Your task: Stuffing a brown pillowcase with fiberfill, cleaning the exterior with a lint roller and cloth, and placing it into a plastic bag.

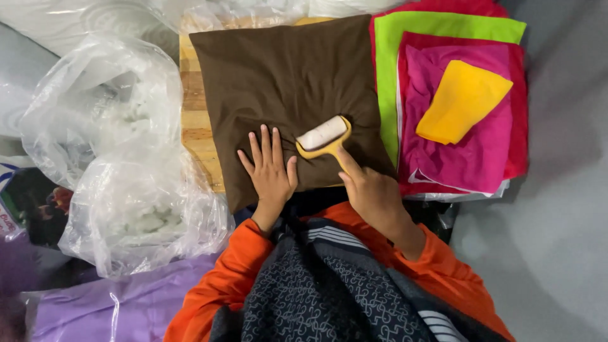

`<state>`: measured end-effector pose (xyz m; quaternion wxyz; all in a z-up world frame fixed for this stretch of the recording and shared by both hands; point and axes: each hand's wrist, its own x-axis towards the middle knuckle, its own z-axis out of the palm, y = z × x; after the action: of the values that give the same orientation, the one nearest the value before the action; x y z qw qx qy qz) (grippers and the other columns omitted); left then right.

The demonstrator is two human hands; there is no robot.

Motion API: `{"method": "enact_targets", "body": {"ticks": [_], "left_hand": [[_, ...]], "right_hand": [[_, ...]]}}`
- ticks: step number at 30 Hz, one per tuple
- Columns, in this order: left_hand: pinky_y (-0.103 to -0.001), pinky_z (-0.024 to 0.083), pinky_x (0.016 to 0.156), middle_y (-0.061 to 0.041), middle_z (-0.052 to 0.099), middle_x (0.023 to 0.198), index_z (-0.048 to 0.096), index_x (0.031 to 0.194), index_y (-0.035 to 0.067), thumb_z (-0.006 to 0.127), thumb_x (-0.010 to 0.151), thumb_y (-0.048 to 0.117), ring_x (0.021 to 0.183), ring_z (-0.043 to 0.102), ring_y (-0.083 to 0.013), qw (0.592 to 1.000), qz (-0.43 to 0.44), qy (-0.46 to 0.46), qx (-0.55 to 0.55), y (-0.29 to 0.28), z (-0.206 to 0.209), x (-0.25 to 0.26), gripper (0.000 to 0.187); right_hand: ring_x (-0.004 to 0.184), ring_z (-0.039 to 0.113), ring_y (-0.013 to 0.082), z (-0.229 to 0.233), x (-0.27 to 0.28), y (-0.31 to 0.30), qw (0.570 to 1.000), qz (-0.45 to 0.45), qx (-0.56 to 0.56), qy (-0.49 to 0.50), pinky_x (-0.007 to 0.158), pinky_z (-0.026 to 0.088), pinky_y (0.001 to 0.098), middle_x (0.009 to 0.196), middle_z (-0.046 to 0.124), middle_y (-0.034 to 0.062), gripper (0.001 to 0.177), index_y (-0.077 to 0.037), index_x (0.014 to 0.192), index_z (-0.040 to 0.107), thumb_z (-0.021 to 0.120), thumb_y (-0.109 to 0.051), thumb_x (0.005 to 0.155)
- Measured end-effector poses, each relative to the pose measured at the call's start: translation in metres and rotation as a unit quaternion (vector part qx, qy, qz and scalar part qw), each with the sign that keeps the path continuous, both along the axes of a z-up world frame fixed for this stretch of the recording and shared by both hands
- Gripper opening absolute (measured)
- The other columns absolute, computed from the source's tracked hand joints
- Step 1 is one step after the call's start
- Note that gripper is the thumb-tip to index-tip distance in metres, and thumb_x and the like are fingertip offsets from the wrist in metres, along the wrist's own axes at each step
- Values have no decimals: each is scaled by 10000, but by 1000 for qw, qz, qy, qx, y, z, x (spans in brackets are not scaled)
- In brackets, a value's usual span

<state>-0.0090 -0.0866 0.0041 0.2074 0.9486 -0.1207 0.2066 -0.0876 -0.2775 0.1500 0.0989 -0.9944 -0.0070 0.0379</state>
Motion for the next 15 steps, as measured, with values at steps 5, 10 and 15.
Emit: {"method": "enact_targets", "body": {"ticks": [5,10,15], "left_hand": [[-691,-64,1158,-170,350,1643,435,1577,108,394,1066,510,1536,185,-448,999,5,-7,-44,-13,15,-4,652],[-728,-33,1158,-192,320,1653,430,1572,96,502,1023,537,1540,173,-478,995,-81,-30,-57,-42,53,-6,708],[-760,62,1158,-201,222,1688,307,1620,87,565,940,623,1556,154,-449,989,-126,25,73,-62,24,-3,904]], "right_hand": [[784,745,414,43,-51,-54,998,10,22,59,651,604,518,805,755,202,522,-399,1502,504,514,-382,980],[914,744,367,42,-47,-75,998,-20,54,11,728,605,471,959,776,154,515,-390,1493,548,545,-360,979],[875,719,482,-7,21,-49,993,-111,15,-35,757,560,582,929,731,289,501,-283,1577,439,370,-394,1093]]}}
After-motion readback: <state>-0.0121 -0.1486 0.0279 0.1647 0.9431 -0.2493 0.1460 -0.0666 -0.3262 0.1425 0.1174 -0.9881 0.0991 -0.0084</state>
